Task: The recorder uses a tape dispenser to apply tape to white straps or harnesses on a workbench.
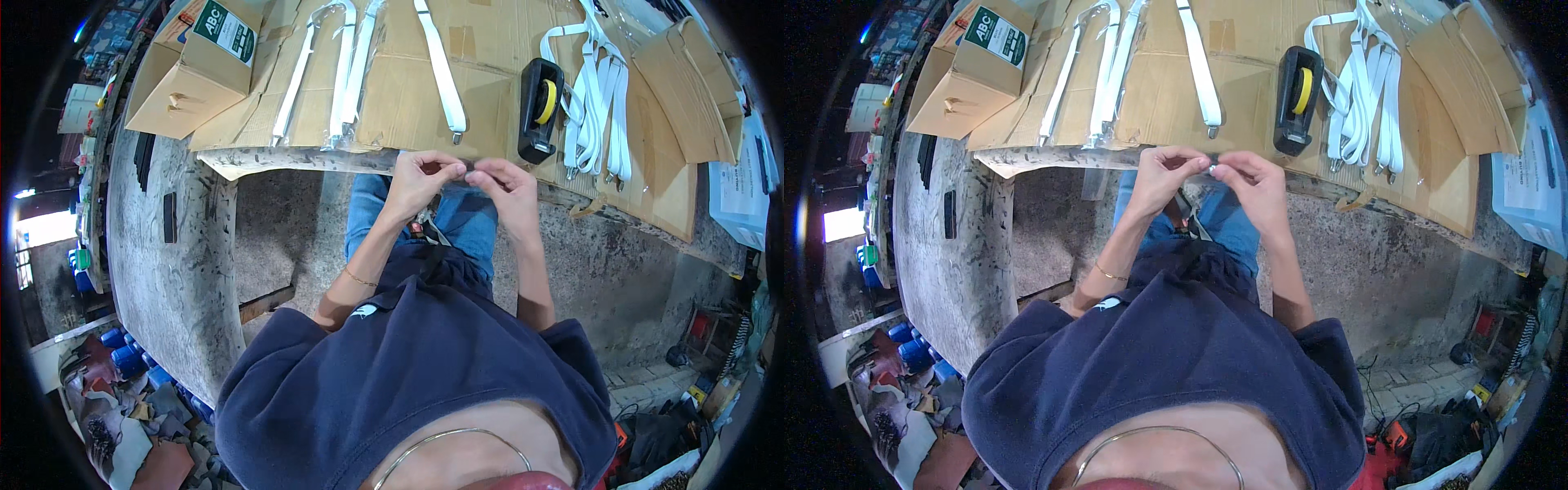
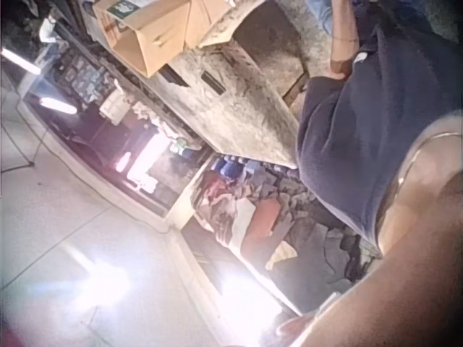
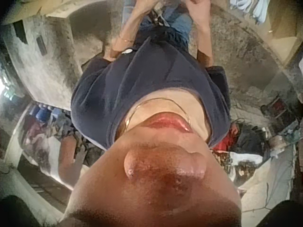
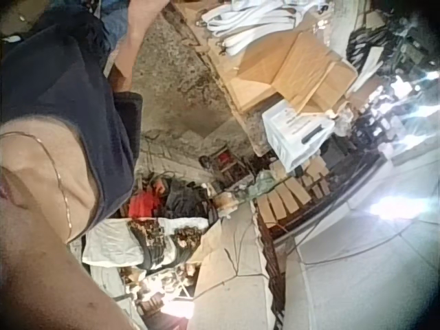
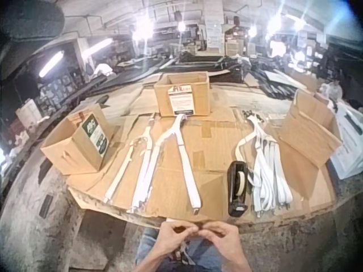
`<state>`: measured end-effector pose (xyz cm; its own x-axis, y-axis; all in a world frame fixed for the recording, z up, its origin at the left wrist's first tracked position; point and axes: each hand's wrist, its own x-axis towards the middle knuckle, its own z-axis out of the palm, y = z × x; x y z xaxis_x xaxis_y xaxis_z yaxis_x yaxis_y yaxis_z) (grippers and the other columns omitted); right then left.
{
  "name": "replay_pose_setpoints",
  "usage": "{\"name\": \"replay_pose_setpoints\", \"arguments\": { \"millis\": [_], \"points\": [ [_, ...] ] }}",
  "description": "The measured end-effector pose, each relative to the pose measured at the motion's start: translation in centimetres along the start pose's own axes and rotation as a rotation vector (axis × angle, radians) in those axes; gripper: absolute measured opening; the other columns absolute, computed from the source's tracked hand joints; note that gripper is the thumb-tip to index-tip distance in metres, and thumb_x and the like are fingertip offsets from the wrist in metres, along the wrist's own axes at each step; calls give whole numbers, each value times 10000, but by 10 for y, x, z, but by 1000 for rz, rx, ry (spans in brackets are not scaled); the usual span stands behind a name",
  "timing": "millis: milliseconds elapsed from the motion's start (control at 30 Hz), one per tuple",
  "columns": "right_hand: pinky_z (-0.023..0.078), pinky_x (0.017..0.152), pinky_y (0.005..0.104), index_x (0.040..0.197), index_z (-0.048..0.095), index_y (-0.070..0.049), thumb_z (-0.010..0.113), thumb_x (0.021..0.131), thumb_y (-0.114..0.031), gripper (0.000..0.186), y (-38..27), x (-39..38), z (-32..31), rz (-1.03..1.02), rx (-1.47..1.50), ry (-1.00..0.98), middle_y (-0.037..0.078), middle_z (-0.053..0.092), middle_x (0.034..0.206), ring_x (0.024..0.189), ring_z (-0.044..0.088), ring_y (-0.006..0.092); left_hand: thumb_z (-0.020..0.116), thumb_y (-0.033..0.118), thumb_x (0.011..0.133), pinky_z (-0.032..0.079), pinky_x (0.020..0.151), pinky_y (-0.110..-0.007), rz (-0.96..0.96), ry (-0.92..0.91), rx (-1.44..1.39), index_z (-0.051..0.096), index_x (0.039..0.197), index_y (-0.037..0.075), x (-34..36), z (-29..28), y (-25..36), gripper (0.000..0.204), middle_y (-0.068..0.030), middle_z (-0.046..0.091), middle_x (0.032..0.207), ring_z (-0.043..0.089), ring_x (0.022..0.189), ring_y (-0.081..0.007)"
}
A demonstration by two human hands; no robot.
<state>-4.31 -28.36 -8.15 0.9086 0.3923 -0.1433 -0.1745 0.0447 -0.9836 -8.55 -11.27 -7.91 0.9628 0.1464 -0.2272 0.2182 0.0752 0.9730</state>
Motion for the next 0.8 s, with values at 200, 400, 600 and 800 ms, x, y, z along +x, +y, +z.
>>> {"name": "replay_pose_setpoints", "arguments": {
  "millis": [200, 400, 600, 800],
  "points": [
    [482, 744, 219, 958, 657, 31, 673, 840, -71, 157, 18, 20, -3, 15, -22, -55, 49, 674, 854, 789, 613, 88, 694, 40, 807, 513, 721, -244, 76, 54, -222, 645, 933, -40, 4, 5, -19, 157, -110, 693, 828, 647, 779, -125],
    [497, 710, 270, 953, 673, 34, 657, 857, -180, 235, 32, 62, 1, -77, -227, 81, 90, 691, 854, 773, 646, 150, 721, 13, 765, 514, 665, -222, 44, 224, -218, 633, 976, -43, 7, -5, -33, 235, -130, 697, 832, 656, 745, -119],
    [502, 758, 351, 940, 663, 41, 673, 801, -376, 440, 35, 106, 18, 95, -786, 19, 211, 670, 854, 829, 664, 298, 705, 35, 791, 497, 658, -222, -28, 241, -38, 640, 933, -55, 14, -15, -43, 181, -71, 671, 769, 612, 695, -97],
    [504, 739, 295, 1035, 625, 43, 717, 791, -183, 344, 41, 66, 15, 2, -352, 36, 142, 668, 946, 827, 641, 193, 682, 35, 812, 493, 696, -229, 21, 236, -297, 628, 826, -22, 17, -21, -38, 80, -77, 669, 829, 614, 746, -95]
  ]
}}
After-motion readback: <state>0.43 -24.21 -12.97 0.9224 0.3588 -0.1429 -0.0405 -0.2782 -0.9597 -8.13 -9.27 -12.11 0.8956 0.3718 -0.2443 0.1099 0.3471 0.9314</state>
